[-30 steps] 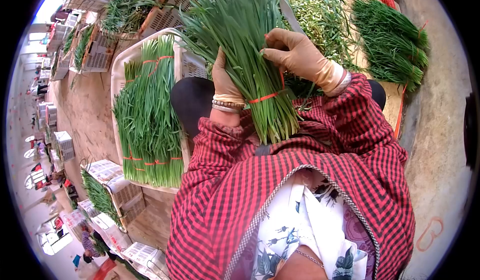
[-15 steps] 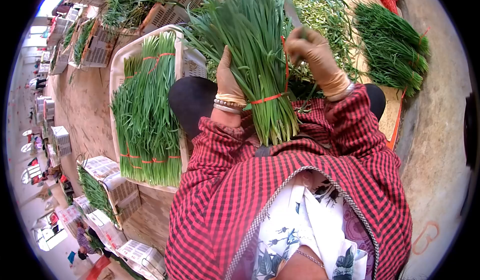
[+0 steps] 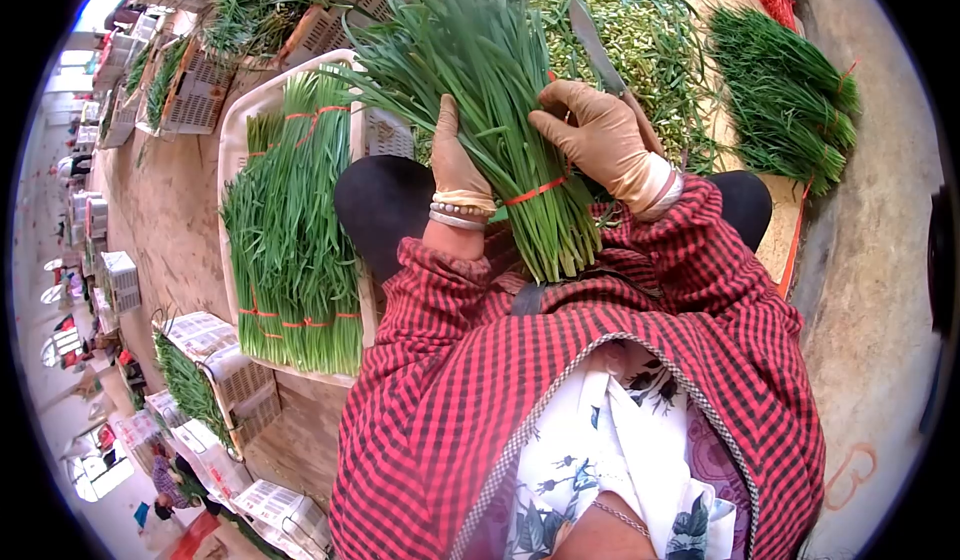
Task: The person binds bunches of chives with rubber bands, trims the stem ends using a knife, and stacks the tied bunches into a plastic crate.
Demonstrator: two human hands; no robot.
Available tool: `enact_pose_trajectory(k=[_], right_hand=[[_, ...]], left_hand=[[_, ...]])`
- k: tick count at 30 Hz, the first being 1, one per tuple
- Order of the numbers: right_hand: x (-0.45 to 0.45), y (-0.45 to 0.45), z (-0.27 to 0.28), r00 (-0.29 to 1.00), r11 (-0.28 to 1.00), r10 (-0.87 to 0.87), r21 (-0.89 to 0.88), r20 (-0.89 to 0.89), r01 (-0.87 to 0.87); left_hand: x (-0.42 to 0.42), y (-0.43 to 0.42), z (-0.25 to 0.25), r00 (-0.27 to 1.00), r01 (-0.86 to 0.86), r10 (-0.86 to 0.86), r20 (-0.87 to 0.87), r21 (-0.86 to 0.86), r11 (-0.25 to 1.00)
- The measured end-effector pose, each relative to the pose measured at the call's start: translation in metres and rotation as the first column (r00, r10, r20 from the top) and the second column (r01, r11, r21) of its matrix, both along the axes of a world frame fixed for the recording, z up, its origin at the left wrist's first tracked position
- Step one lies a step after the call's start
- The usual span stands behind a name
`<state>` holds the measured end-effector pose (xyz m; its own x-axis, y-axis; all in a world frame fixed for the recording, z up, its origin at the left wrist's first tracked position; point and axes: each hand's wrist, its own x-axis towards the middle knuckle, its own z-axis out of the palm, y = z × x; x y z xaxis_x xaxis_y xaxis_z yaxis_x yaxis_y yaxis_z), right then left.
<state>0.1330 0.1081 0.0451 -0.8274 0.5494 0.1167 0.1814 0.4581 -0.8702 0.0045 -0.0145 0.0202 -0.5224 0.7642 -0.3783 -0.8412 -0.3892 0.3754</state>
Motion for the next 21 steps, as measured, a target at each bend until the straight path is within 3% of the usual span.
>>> enact_pose_trajectory(k=[2, 4, 5, 6, 14, 16, 17, 18, 20, 21], right_hand=[[-0.002, 0.001, -0.002, 1.000, 1.000, -0.011, -0.022, -0.015, 0.011], [0.002, 0.005, 0.006, 0.999, 0.942, -0.041, -0.335, -0.030, 0.029], [0.005, 0.005, 0.022, 0.997, 0.807, -0.073, -0.589, -0.017, 0.049], [0.007, 0.010, 0.021, 0.994, 0.762, -0.091, -0.647, -0.067, 0.026], [0.023, 0.033, 0.007, 0.878, 0.672, -0.359, -0.741, -0.316, 0.008], [0.031, 0.061, -0.002, 0.810, 0.581, -0.443, -0.811, -0.384, -0.066], [0.038, 0.069, 0.008, 0.815, 0.676, -0.439, -0.737, -0.379, 0.021], [0.040, 0.075, 0.009, 0.814, 0.675, -0.440, -0.738, -0.378, 0.022], [0.041, 0.077, 0.012, 0.966, 0.937, -0.256, -0.254, -0.030, 0.240], [0.041, 0.068, 0.008, 0.959, 0.962, -0.272, 0.031, 0.084, 0.270]], left_hand=[[-0.001, -0.003, -0.003, 0.999, -0.023, 0.022, -0.034, -0.021, 1.000], [-0.003, -0.003, -0.009, 0.998, -0.036, 0.034, -0.061, -0.038, 0.999], [-0.005, -0.002, -0.012, 0.999, -0.031, 0.031, -0.028, 0.006, 1.000], [-0.007, -0.001, -0.016, 1.000, -0.028, 0.027, 0.006, 0.051, 0.998], [-0.015, 0.000, -0.029, 0.987, -0.162, 0.160, 0.031, 0.076, 0.984], [-0.018, -0.008, -0.032, 0.985, -0.138, 0.123, 0.118, 0.129, 0.982], [-0.020, -0.010, -0.032, 0.988, -0.139, 0.130, 0.083, 0.121, 0.983], [-0.020, -0.012, -0.032, 0.989, -0.141, 0.136, 0.049, 0.112, 0.984], [-0.017, -0.012, -0.025, 0.987, -0.161, 0.159, 0.021, 0.075, 0.984], [-0.017, -0.011, -0.021, 0.988, -0.150, 0.148, 0.033, 0.098, 0.984]])
